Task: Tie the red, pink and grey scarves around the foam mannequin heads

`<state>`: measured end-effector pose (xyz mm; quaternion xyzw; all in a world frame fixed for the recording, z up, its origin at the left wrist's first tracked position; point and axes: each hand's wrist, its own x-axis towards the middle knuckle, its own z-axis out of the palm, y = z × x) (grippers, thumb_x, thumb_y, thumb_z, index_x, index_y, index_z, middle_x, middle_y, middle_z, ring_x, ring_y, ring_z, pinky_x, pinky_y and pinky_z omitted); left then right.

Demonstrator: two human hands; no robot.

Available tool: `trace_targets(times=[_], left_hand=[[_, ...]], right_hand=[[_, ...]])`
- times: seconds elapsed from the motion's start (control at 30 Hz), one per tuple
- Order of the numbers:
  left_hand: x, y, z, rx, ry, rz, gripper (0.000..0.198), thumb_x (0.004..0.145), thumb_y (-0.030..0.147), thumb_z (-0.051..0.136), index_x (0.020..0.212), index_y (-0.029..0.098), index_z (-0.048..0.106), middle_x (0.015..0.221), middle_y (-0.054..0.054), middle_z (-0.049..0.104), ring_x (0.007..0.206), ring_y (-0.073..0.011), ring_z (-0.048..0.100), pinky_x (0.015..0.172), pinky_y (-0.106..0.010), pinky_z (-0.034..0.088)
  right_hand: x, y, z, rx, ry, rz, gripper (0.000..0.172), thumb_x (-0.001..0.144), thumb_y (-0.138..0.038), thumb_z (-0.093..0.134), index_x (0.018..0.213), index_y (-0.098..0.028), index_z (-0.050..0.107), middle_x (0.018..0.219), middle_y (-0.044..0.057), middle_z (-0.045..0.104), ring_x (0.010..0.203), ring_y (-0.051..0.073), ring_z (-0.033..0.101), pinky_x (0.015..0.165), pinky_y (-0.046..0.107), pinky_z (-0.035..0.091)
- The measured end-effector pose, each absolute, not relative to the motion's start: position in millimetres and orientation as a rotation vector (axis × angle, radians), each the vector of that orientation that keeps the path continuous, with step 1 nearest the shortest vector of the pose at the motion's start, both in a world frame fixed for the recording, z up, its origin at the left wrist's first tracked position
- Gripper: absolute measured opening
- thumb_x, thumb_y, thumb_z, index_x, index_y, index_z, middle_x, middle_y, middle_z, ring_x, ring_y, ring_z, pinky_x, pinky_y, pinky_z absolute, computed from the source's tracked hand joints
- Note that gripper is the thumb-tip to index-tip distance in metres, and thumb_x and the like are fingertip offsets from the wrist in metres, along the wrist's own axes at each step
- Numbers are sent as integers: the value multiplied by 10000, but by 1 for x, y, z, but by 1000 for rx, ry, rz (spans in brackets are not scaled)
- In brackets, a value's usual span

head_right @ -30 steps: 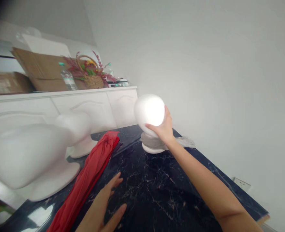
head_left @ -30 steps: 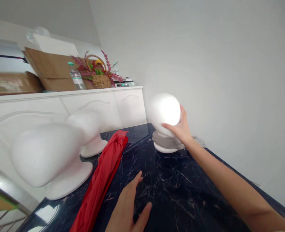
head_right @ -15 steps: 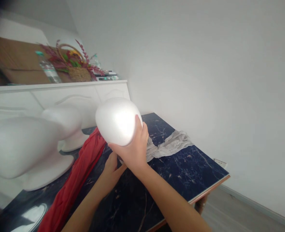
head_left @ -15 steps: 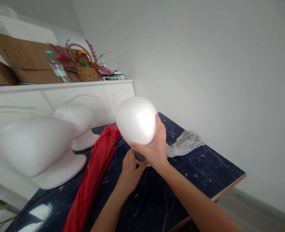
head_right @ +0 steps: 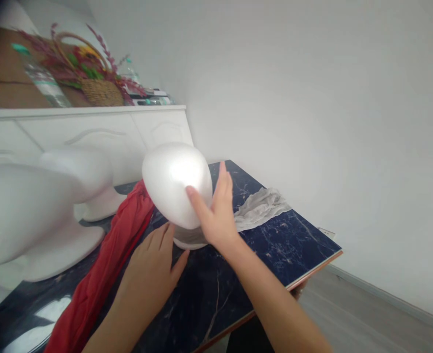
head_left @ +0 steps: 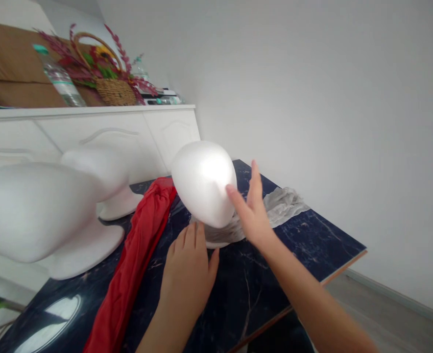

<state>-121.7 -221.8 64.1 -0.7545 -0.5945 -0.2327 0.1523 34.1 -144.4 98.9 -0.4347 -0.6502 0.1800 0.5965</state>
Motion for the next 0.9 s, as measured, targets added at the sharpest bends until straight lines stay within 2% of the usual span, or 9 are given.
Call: trace_targets(times=[0.1, 0.17, 0.23, 0.3, 0.37, 0.5, 0.7, 0.8, 0.9], left_hand=[[-103, -236, 80, -2328, -1579, -464, 256, 919, 167, 452, 1107, 143, 624, 1094, -117, 684, 1023, -263, 631, 908, -427, 517], [-88, -229, 80, -2415, -1491, -376, 284, 916, 110, 422, 1097, 133, 640, 1086, -105, 691, 1006, -242, 636, 881, -390, 532], [-74, -214, 71, -2417, -1400, -344, 345, 914, 95, 414, 1202, 88, 604, 1178, -138, 666, 1074, -253, 619, 910, -386, 523], [-64, -195, 57, -2363, -1350, -332, 411, 918, 96, 403, 1302, 23, 533, 1292, -198, 606, 1168, -279, 583, 959, -395, 501], [-58, -180, 44, -2297, -1364, -314, 446, 916, 86, 396, 1338, -27, 485, 1345, -249, 555, 1227, -307, 550, 980, -409, 486], [-56, -167, 31, -2224, -1423, -319, 461, 908, 35, 380, 1357, -29, 459, 1190, -249, 635, 1104, -290, 622, 896, -404, 513], [-61, -168, 30, -2326, -1426, -238, 256, 914, 45, 388, 996, 74, 629, 894, -131, 637, 902, -265, 632, 774, -395, 514], [-66, -171, 33, -2362, -1477, -203, 238, 916, 56, 389, 950, 102, 619, 902, -122, 629, 905, -274, 622, 790, -411, 507], [-73, -177, 38, -2389, -1507, -202, 229, 909, 55, 396, 971, 119, 607, 947, -116, 626, 930, -279, 609, 809, -423, 501]], right_hand=[[79, -111, 104, -1182, -1576, 397, 608, 946, -460, 382, 1483, -177, 356, 1462, 125, 442, 1320, 296, 432, 1086, 435, 358], [98, -84, 102, -1411, -1779, 530, 427, 899, -346, 442, 1218, -136, 633, 1193, 124, 645, 1139, 290, 560, 985, 385, 426], [102, -61, 96, -1522, -1985, 697, 272, 825, -328, 550, 895, -136, 730, 924, 93, 704, 954, 268, 614, 840, 331, 470], [96, -47, 87, -1502, -2103, 902, 239, 757, -375, 647, 709, -148, 706, 761, 59, 677, 800, 221, 607, 702, 289, 465], [86, -39, 78, -1447, -2090, 1131, 270, 709, -426, 703, 690, -158, 684, 706, 32, 637, 700, 167, 564, 620, 261, 438], [75, -31, 62, -1421, -1921, 1405, 279, 627, -390, 788, 708, -163, 648, 594, -23, 531, 564, 105, 463, 532, 228, 383], [80, -17, 48, -1475, -1820, 1431, 290, 647, -206, 754, 498, -168, 508, 400, -67, 377, 418, 67, 343, 417, 213, 263], [77, -9, 49, -1484, -1732, 1411, 305, 661, -111, 736, 505, -168, 480, 401, -71, 396, 415, 61, 374, 430, 196, 322], [71, 0, 54, -1474, -1629, 1440, 246, 700, -85, 722, 596, -165, 514, 479, -42, 521, 484, 94, 509, 531, 220, 467]])
